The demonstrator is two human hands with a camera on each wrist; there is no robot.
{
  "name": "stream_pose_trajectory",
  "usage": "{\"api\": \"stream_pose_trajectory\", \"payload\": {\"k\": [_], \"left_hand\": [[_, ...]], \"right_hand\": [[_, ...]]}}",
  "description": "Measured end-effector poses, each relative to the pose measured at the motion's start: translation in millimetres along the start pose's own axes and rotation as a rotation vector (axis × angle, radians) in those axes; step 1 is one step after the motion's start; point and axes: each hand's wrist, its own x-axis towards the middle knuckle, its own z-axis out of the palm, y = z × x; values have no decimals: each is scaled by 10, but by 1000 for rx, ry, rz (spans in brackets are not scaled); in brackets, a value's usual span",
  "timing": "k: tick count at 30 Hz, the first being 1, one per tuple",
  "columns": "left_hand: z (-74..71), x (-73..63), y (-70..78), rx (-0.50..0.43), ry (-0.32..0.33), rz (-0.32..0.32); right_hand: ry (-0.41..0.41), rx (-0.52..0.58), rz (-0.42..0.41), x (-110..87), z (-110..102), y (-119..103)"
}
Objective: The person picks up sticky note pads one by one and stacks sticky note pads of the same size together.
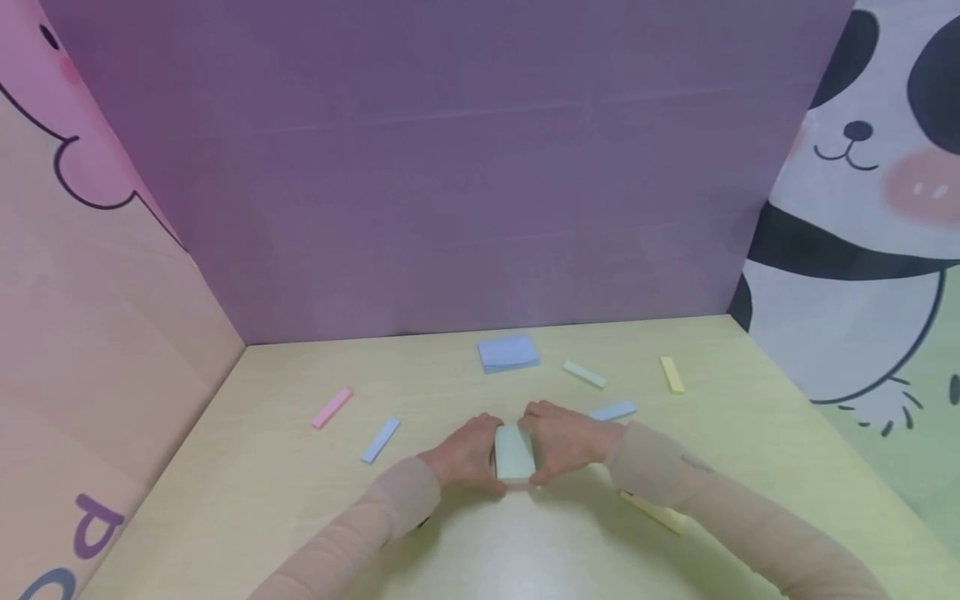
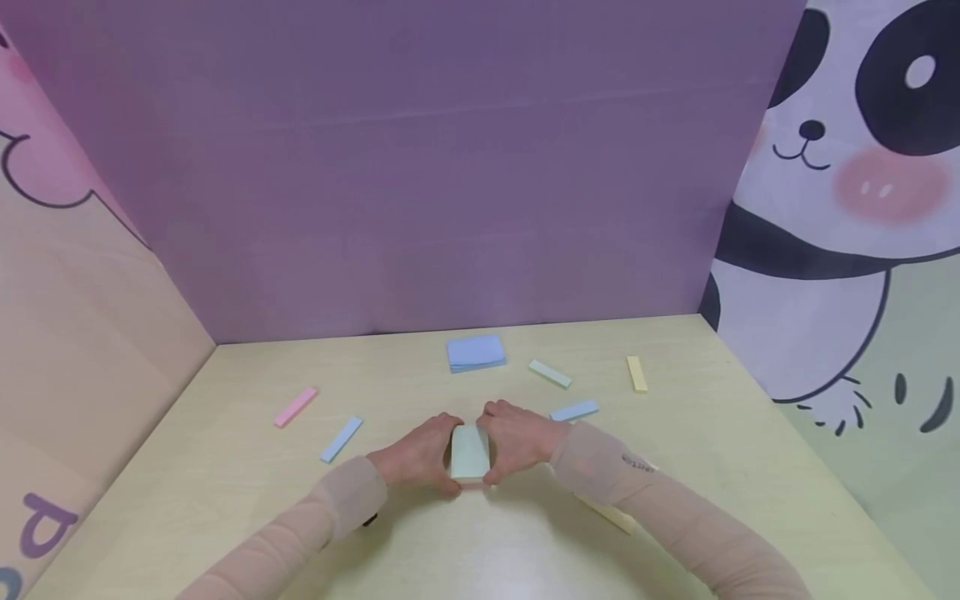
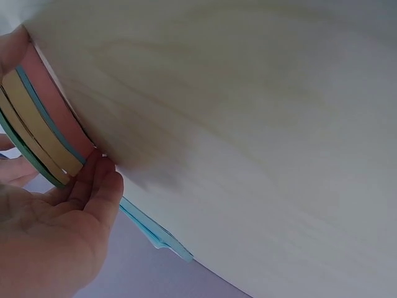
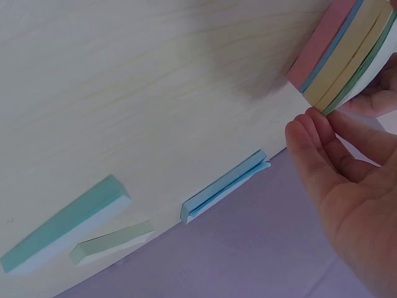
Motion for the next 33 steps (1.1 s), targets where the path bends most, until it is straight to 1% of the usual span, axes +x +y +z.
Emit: {"api": "stream_pose_trajectory", "payload": {"k": [7, 15, 20, 27, 31, 33], "left_hand": [[-3, 8, 1, 0, -8, -15], [-3, -1, 11, -2, -18, -23], [-9, -6, 19, -8, -14, -22], [1, -2, 26, -43, -16, -15], [3, -13, 24, -38, -8, -8], [-2, -30, 28, -27, -7, -9]], "right_hand": [[2, -4, 2, 0, 4, -5], [-3, 17, 20, -4, 10, 1], [0, 16, 19, -8, 19, 9], [-1, 30, 31, -30, 29, 14], [10, 21, 32, -31, 34, 16], [1, 10, 50, -29, 28, 20]]}}
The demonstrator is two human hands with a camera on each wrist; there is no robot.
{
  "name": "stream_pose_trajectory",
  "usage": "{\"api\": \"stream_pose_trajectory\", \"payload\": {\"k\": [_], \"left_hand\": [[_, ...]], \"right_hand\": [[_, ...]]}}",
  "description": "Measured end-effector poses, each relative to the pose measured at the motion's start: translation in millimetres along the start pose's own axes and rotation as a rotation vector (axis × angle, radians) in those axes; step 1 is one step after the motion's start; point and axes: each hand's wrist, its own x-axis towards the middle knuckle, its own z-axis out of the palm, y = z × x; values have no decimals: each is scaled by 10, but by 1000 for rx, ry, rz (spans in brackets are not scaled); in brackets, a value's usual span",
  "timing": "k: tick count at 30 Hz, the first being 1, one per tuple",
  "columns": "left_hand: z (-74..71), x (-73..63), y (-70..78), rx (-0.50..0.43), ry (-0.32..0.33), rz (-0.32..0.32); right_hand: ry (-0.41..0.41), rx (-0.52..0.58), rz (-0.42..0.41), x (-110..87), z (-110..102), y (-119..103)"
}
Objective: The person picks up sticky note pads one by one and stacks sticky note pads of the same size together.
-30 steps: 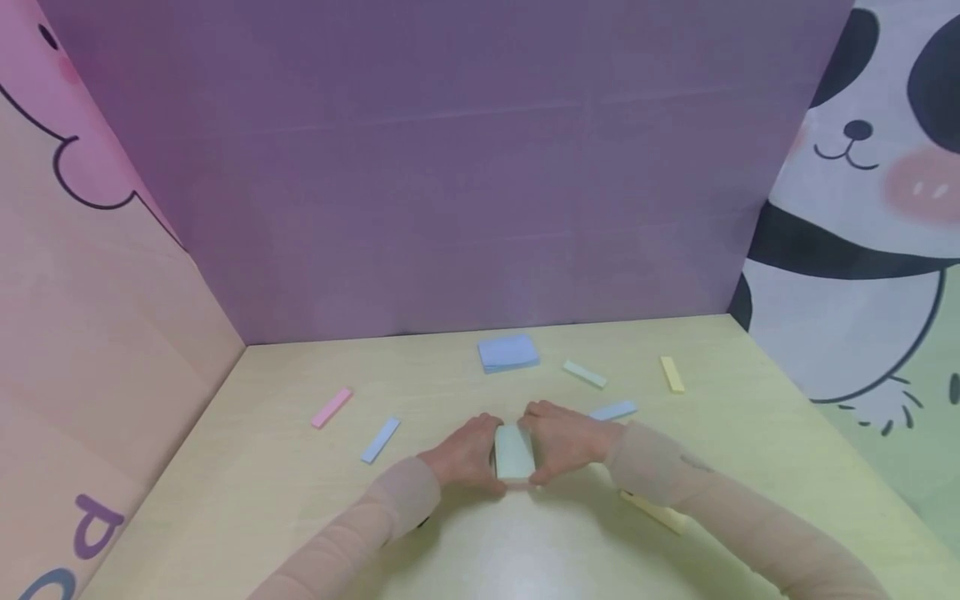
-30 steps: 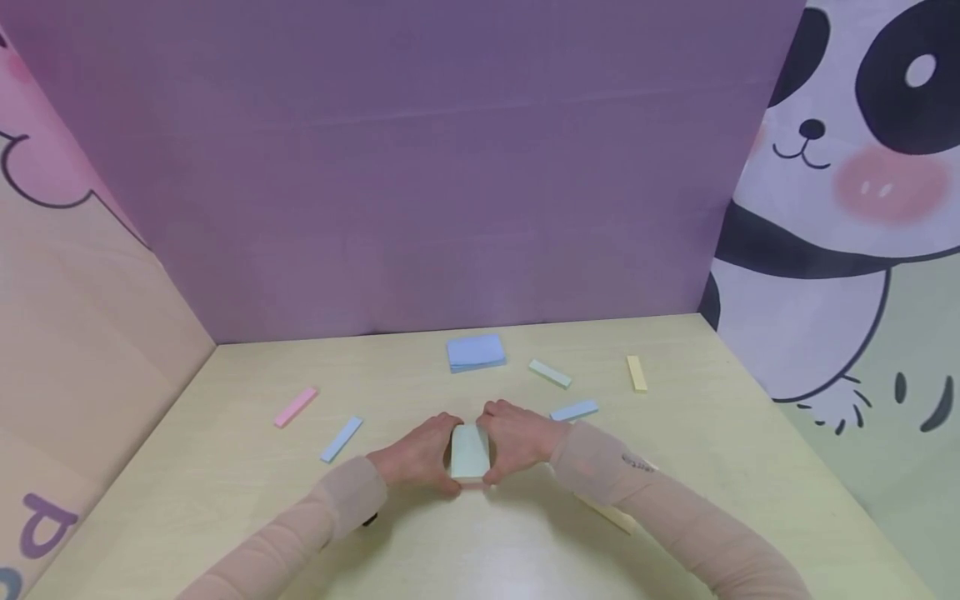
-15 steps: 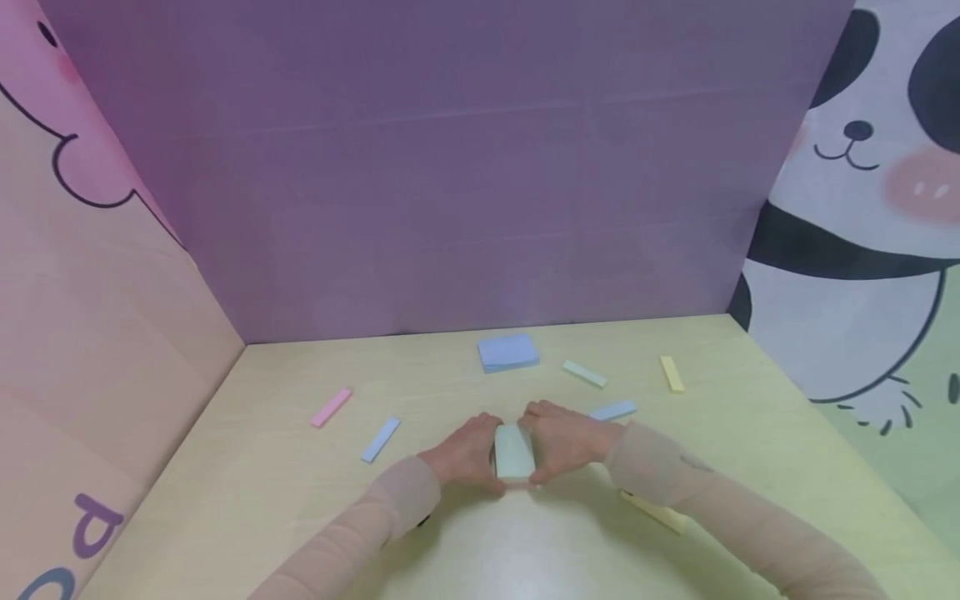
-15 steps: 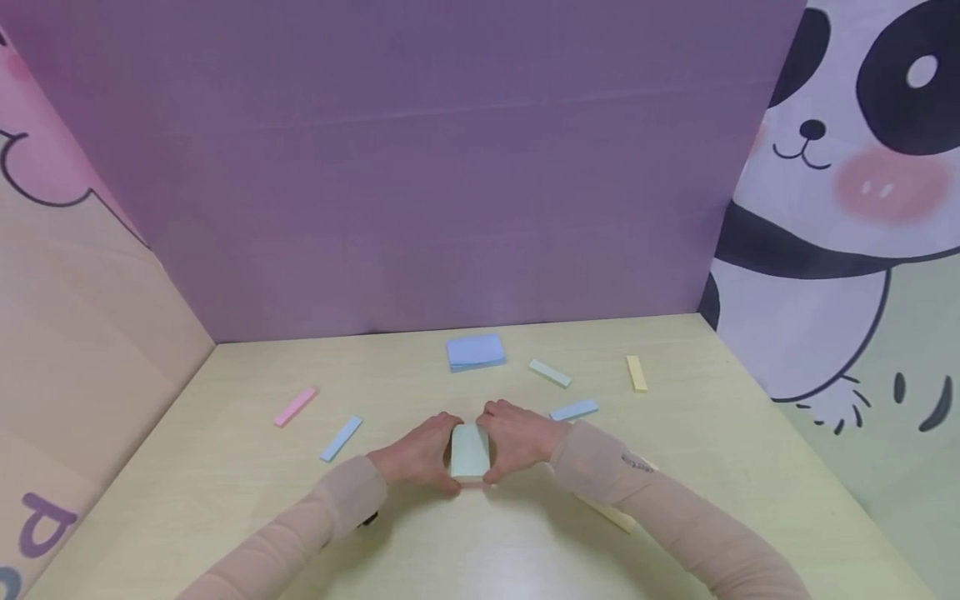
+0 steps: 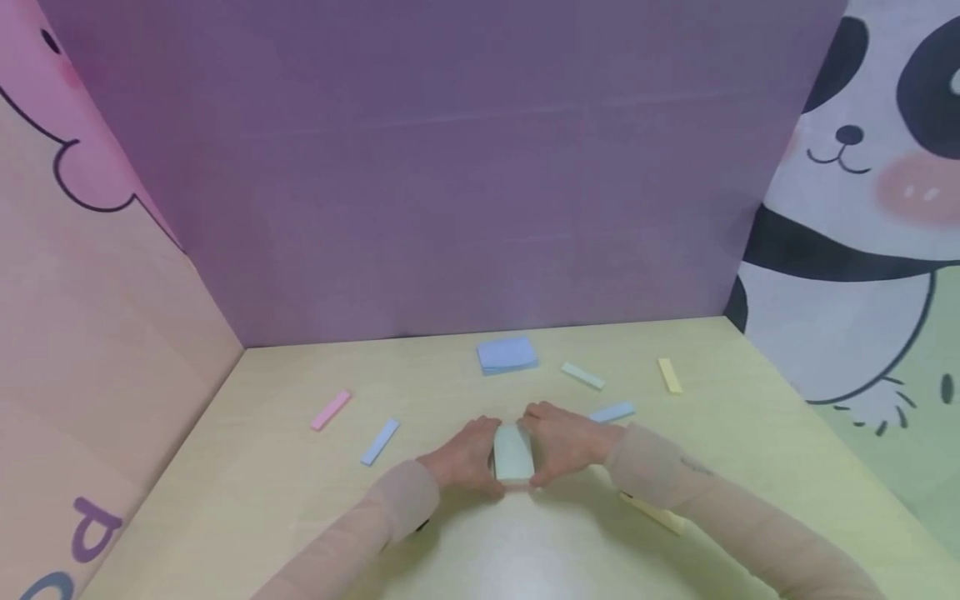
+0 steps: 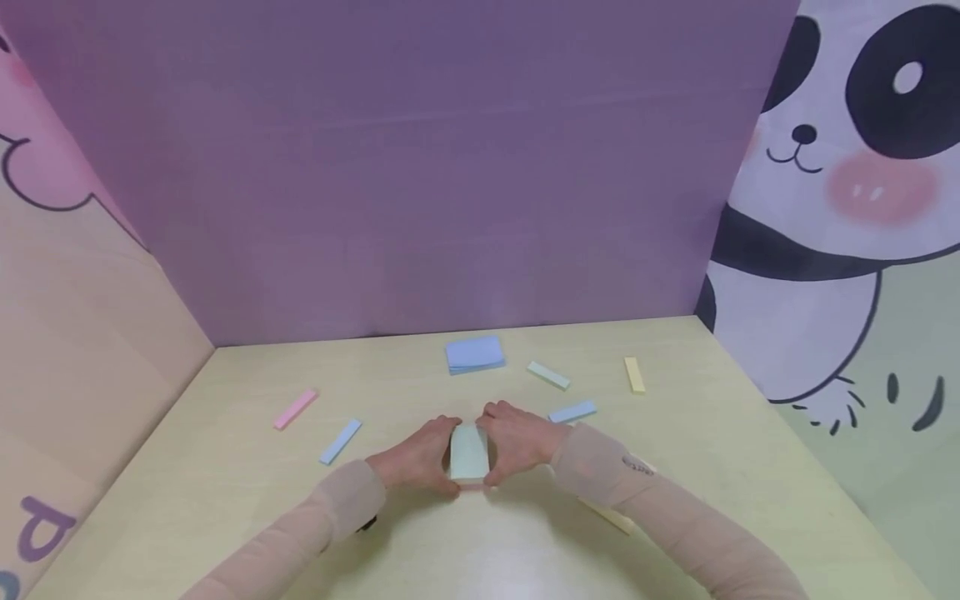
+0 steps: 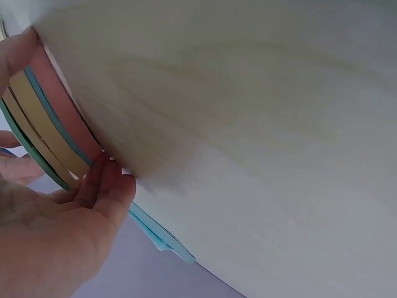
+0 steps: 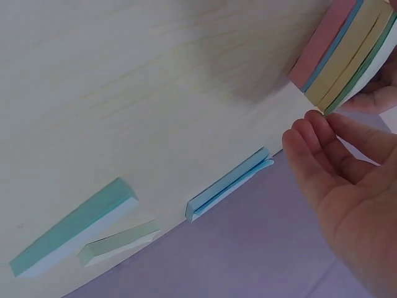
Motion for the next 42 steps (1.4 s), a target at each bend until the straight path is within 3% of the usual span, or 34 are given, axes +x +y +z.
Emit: {"api": "stream_pose_trajectory", "payload": {"k": [7, 11, 15, 21, 29, 34, 42], "left_hand": [[-70, -110, 123, 35, -34, -40], [-149, -201, 265, 56, 23, -32], [-196, -308, 508, 52, 84, 44], [-77, -369, 880, 109, 19, 166], [183, -141, 1128, 273, -18, 294], [372, 85, 1273, 344, -37, 319], [669, 402, 1457, 599, 148, 414]], "right_hand": [[-31, 83, 147, -181, -207, 83], [16, 98, 169, -379, -381, 228], [85, 90, 188, -626, -500, 444], [158, 138, 227, -963, -481, 772], [79, 165, 285, -1301, -323, 1094], [29, 251, 324, -1406, -251, 1172], [-8, 269, 387, -1319, -185, 1095]]}}
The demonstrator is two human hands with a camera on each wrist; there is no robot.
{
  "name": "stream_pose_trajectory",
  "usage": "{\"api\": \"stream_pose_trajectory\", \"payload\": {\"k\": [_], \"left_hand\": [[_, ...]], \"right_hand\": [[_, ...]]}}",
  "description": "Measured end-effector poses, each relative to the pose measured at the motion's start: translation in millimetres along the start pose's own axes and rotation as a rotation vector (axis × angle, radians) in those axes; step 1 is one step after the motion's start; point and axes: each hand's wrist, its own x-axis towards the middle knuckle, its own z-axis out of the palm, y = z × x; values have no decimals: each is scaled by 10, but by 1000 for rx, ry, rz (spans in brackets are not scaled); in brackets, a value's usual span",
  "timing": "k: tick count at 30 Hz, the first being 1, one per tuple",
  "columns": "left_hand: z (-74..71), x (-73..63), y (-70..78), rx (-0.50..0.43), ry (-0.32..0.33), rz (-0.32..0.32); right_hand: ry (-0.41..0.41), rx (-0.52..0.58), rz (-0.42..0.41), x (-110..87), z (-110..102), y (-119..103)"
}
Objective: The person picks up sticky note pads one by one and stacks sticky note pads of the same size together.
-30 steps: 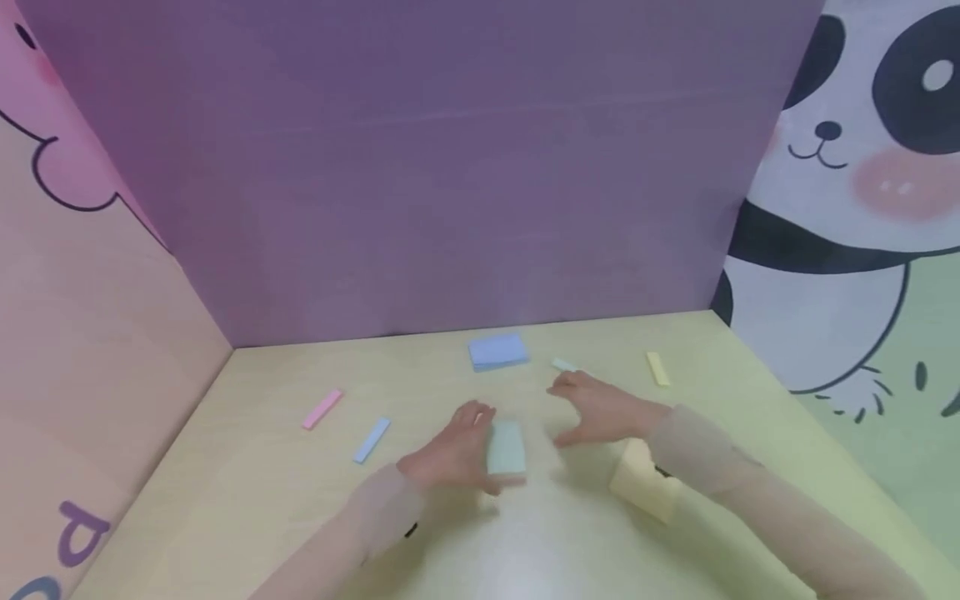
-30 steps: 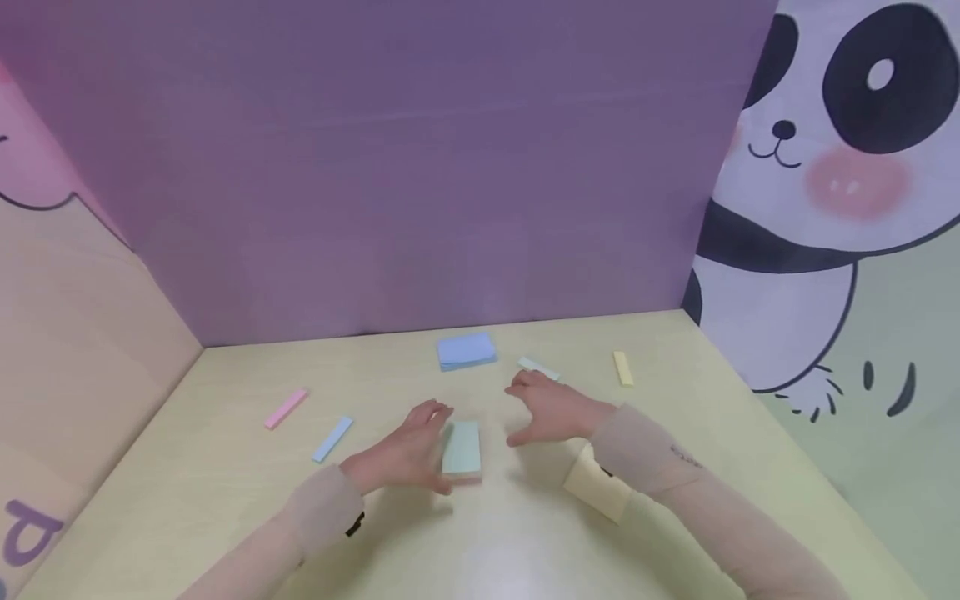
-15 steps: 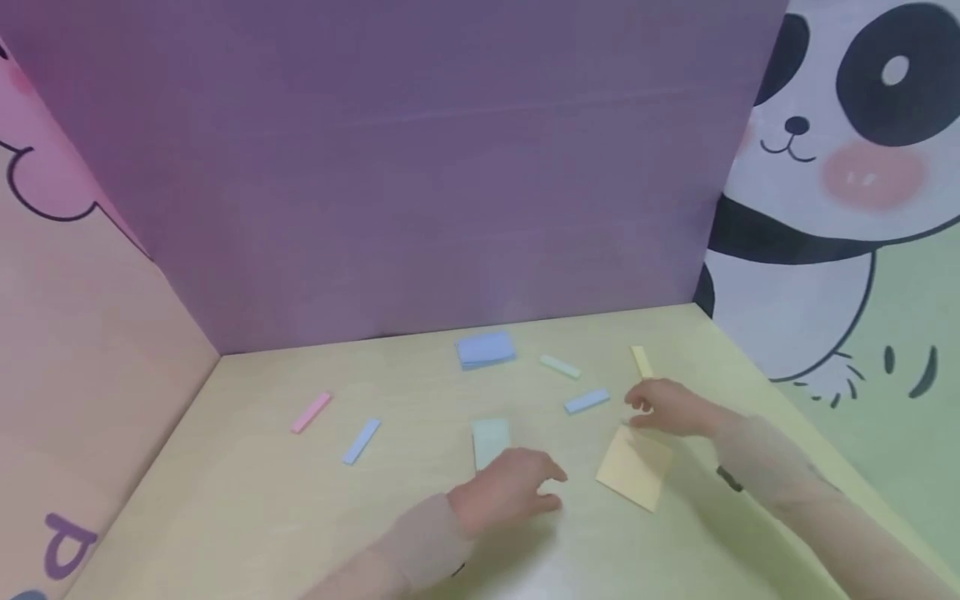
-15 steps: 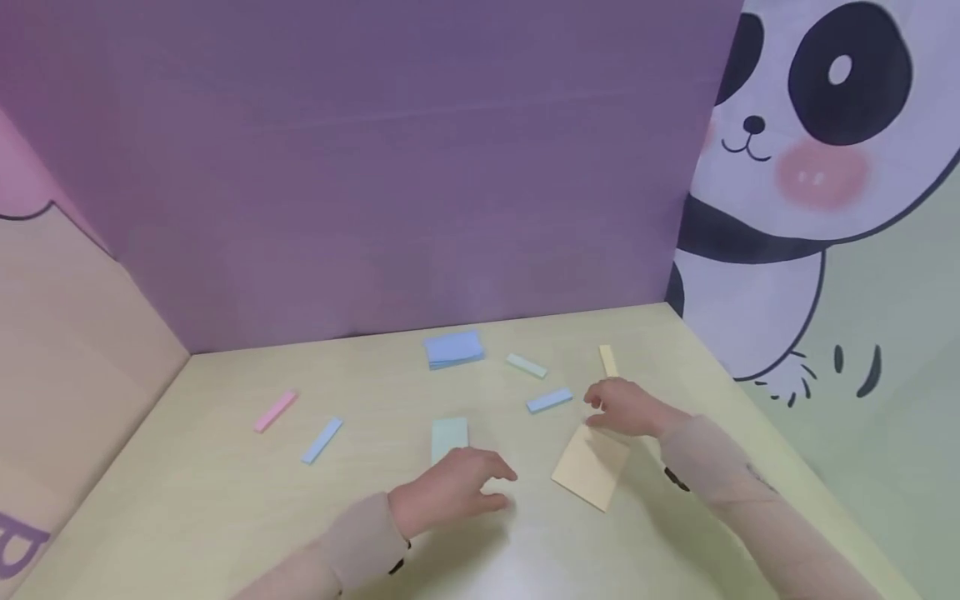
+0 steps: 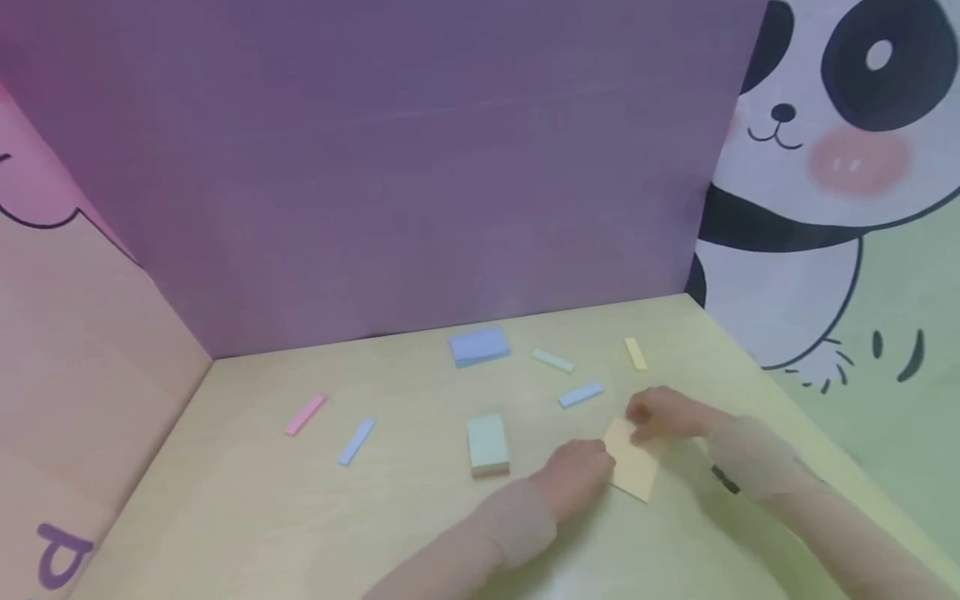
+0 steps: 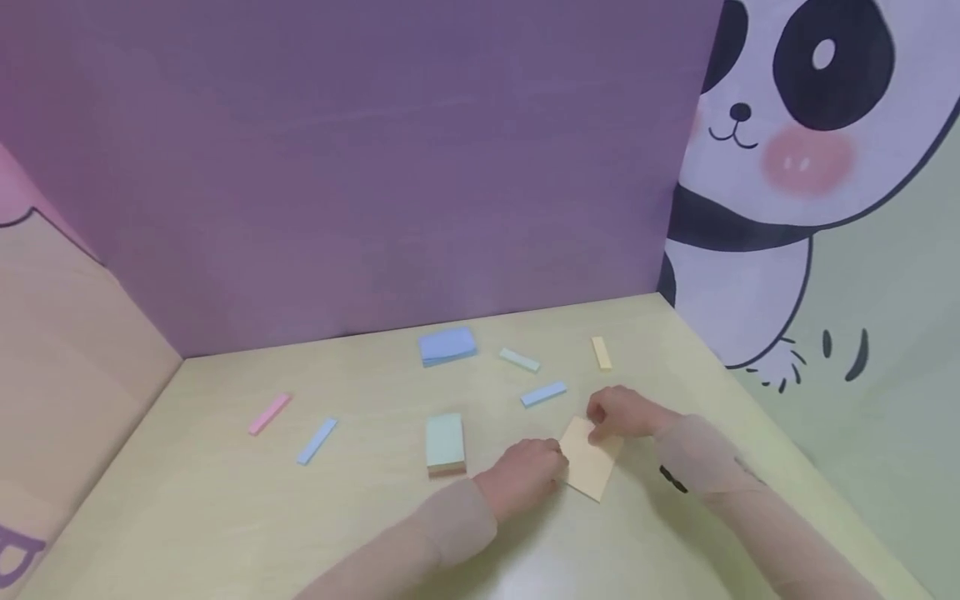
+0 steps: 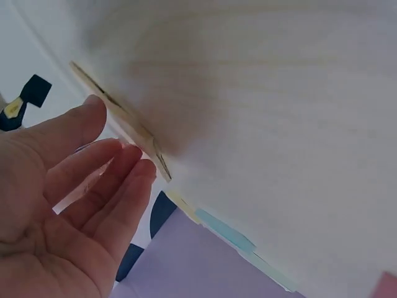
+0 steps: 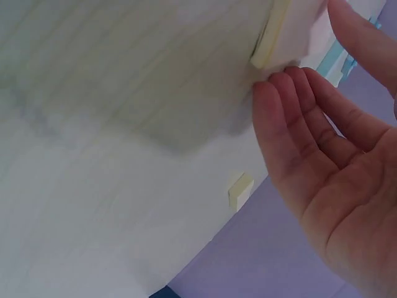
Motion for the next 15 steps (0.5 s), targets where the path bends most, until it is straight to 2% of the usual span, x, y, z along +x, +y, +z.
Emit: {"api": "stream_pose_trajectory", "payload": {"k": [5, 9, 15], "left_hand": [[46, 82, 62, 148, -11, 23], [44, 119, 80, 197, -14, 19], [10, 135, 84, 254, -15, 9]], "right_hand": [[-28, 3, 46, 73, 37, -67], [-23, -22, 64, 105, 57, -87], [2, -43, 31, 92, 58, -120]]}}
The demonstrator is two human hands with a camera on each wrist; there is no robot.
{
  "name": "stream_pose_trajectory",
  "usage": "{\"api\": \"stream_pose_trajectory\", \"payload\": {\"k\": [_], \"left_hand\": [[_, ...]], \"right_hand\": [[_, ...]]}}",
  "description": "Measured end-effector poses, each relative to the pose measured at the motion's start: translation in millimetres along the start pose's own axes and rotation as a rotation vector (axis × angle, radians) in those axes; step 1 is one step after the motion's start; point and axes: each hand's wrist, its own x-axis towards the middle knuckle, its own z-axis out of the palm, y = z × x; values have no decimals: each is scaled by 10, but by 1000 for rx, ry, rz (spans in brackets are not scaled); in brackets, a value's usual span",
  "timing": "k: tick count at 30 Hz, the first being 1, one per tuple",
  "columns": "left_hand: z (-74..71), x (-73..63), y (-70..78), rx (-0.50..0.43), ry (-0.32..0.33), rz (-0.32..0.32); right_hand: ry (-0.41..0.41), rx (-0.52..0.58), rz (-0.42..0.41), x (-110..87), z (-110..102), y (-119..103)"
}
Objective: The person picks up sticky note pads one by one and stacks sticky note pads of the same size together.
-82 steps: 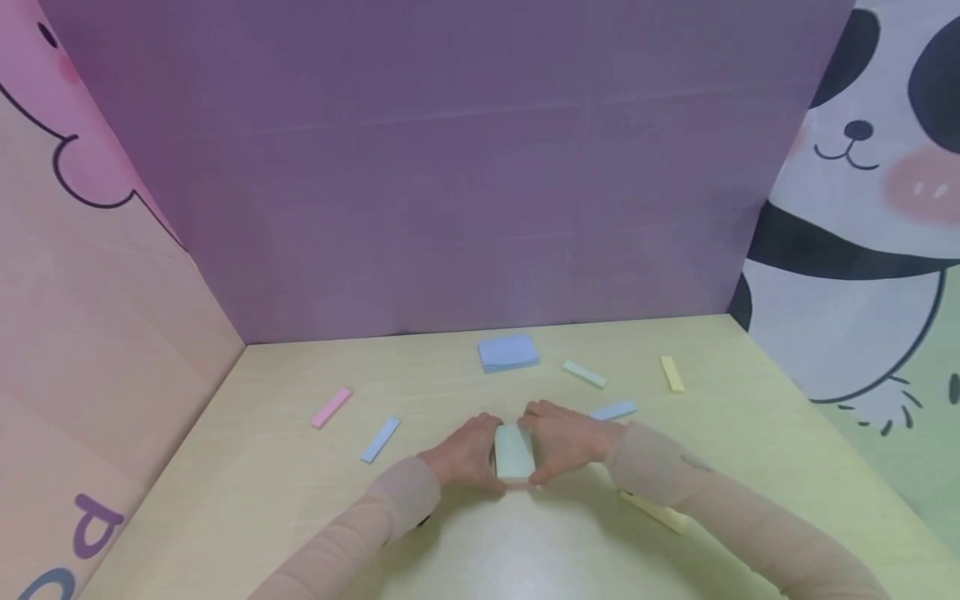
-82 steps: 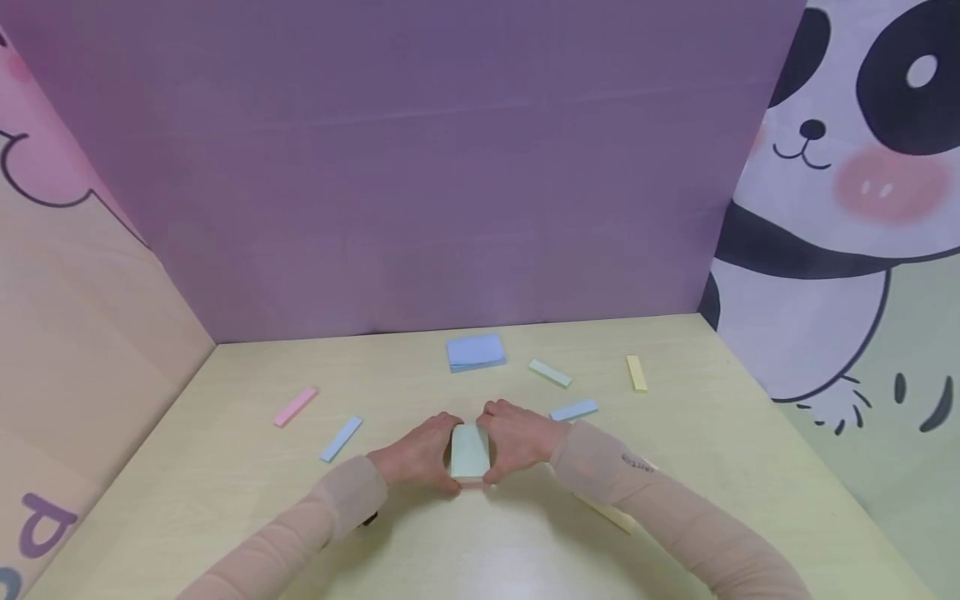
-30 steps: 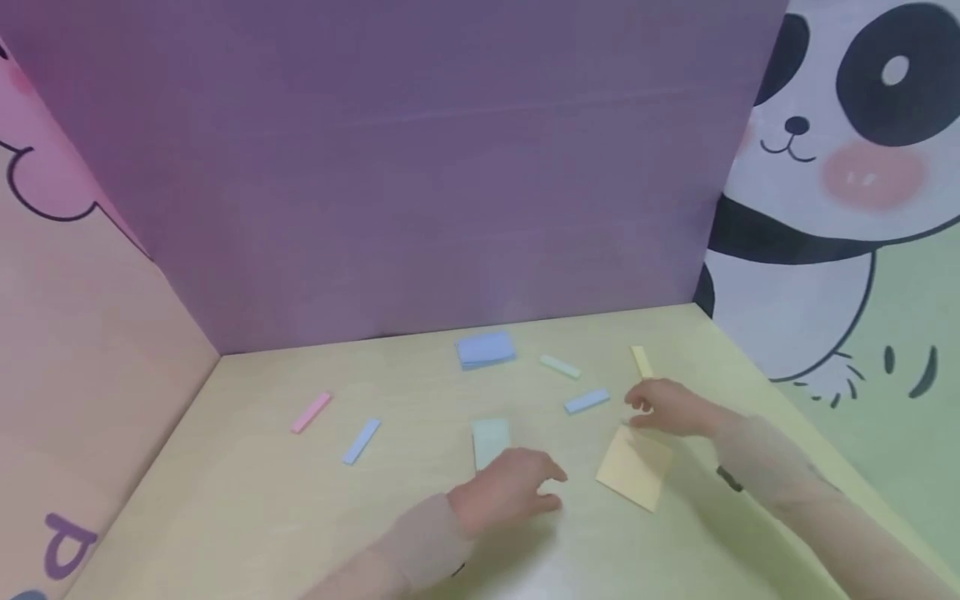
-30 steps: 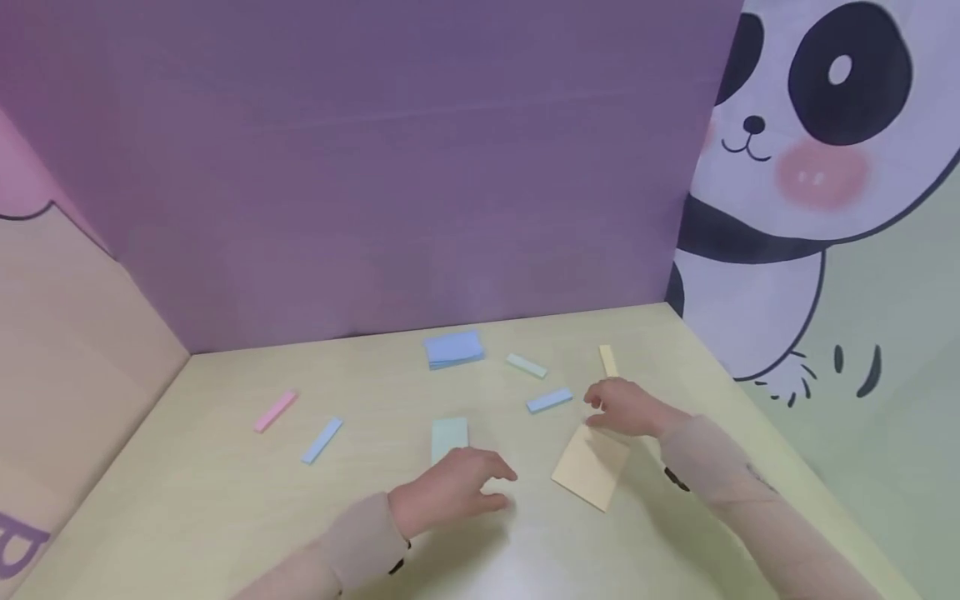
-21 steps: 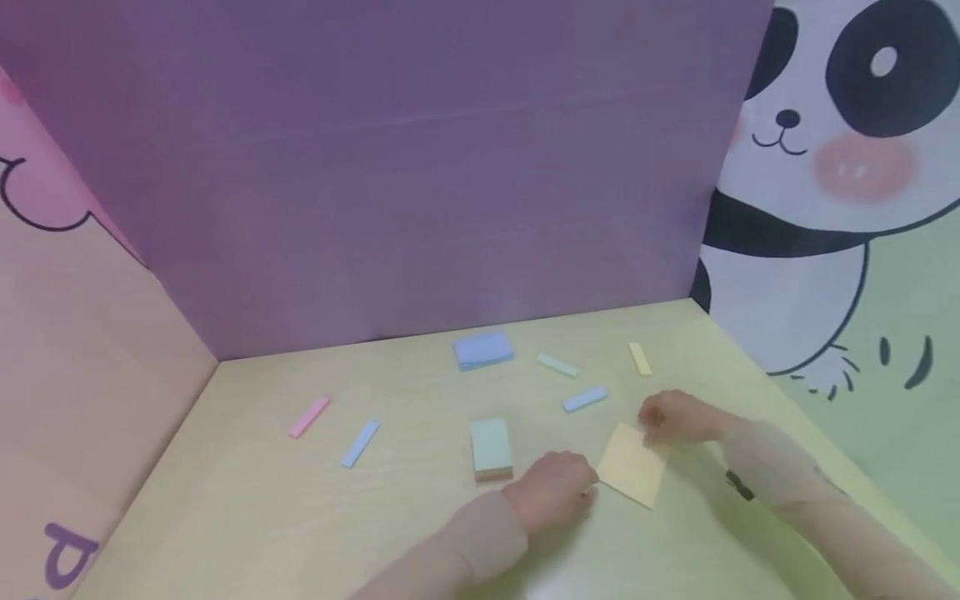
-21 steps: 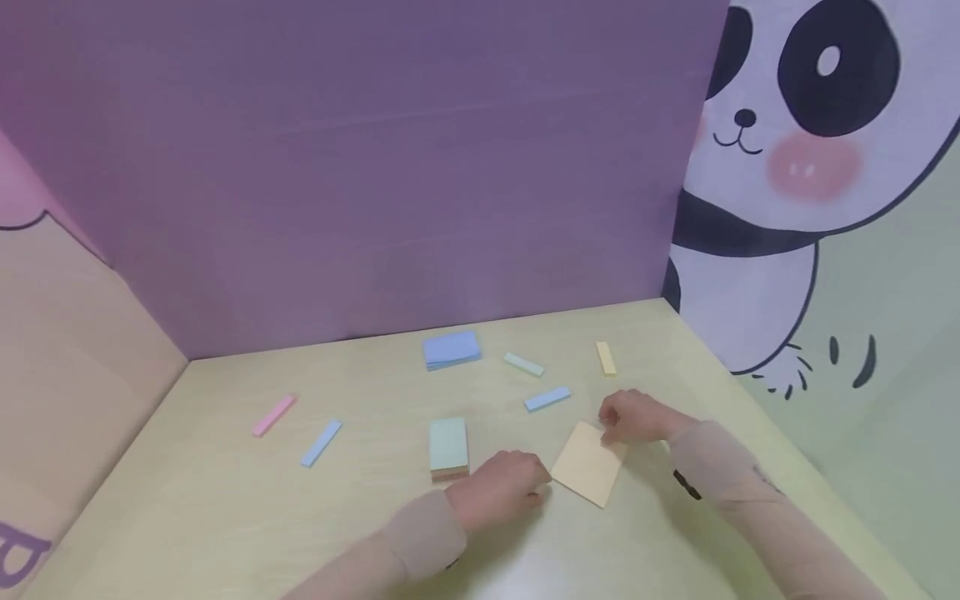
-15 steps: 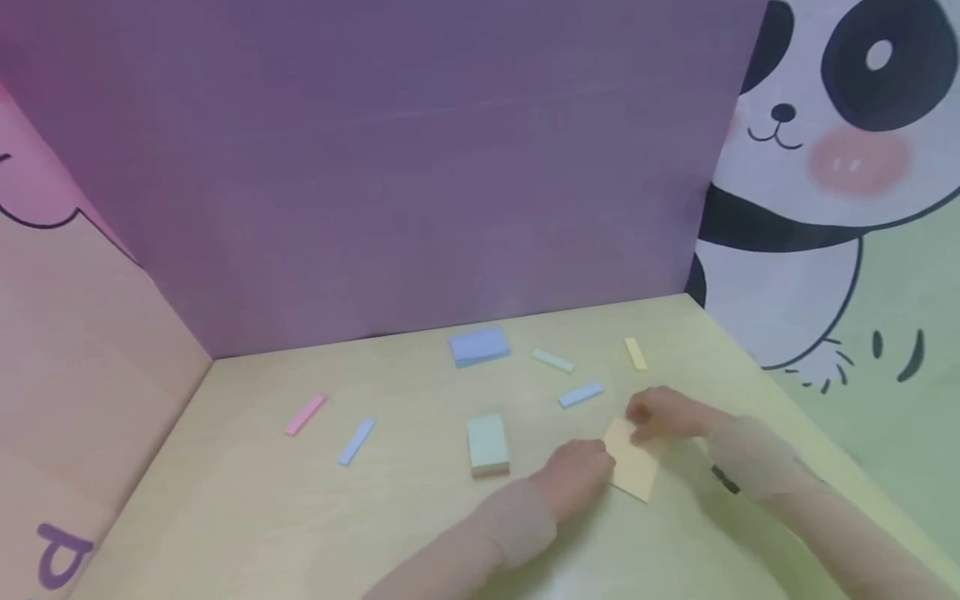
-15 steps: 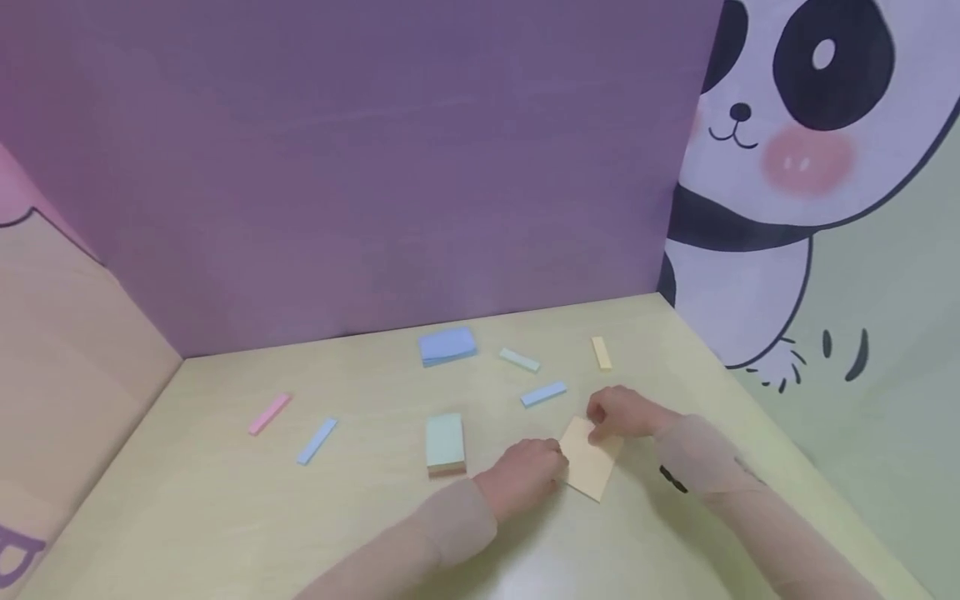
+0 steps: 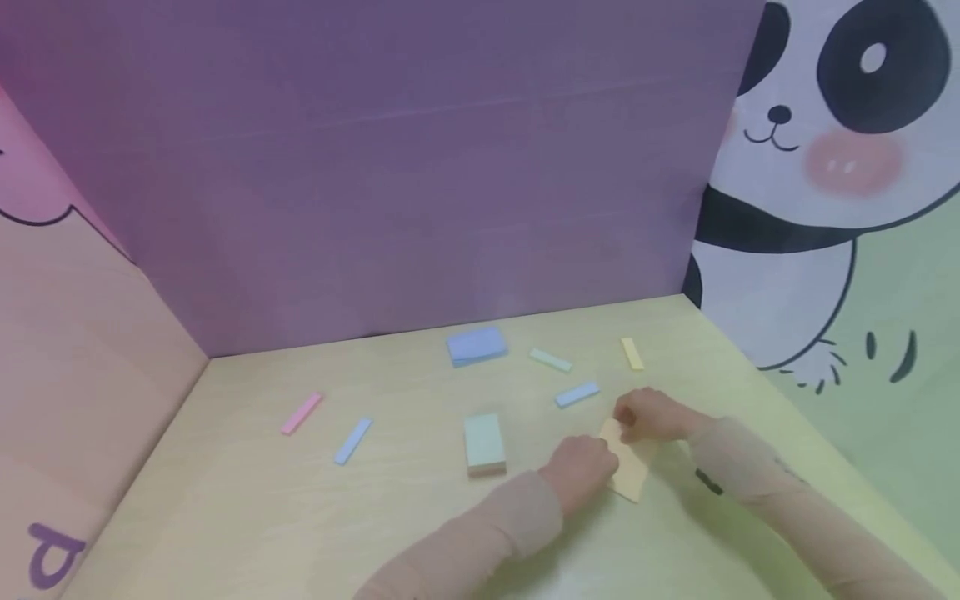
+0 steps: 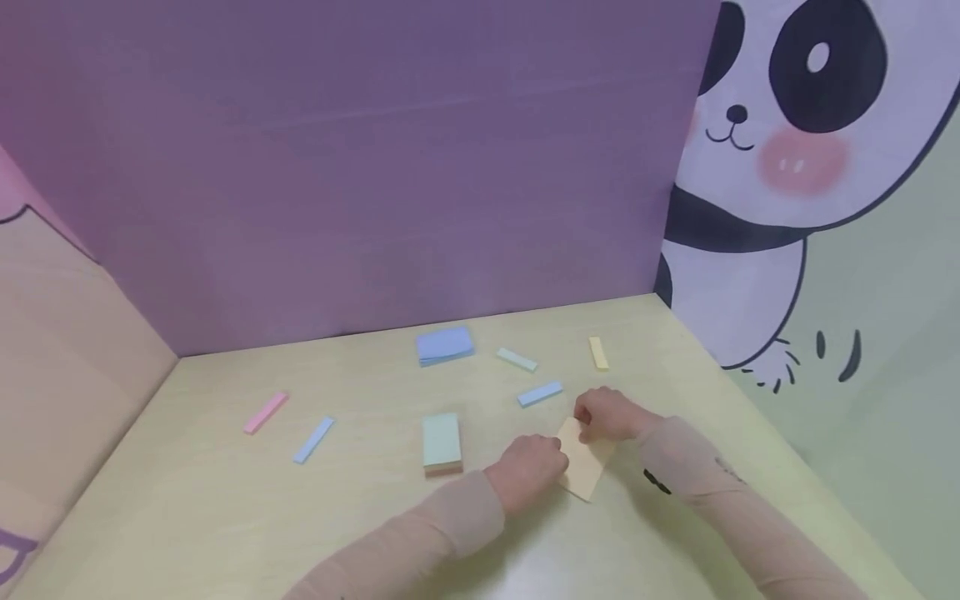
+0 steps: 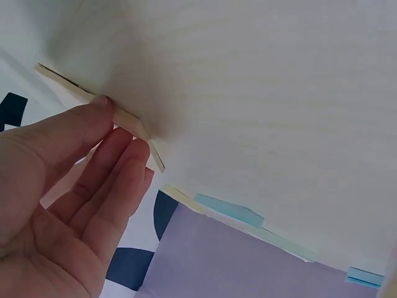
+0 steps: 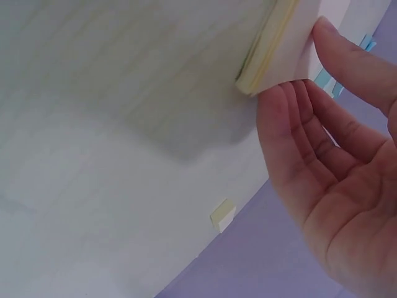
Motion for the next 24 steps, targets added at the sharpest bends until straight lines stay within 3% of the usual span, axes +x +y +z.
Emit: {"api": "stream_pose_trajectory", "payload": {"k": [9, 16, 20, 24], "left_hand": [[12, -1, -159, 1, -72, -31], [80, 77, -245, 13, -78, -110], [68, 86, -258, 12, -140, -145], [35, 32, -251, -11, -203, -142]], "right_hand": [[11, 29, 60, -28, 51, -74], [9, 65, 130, -86, 94, -186], [4, 116, 160, -110, 121, -229], [13, 111, 123, -101, 143, -205]]}}
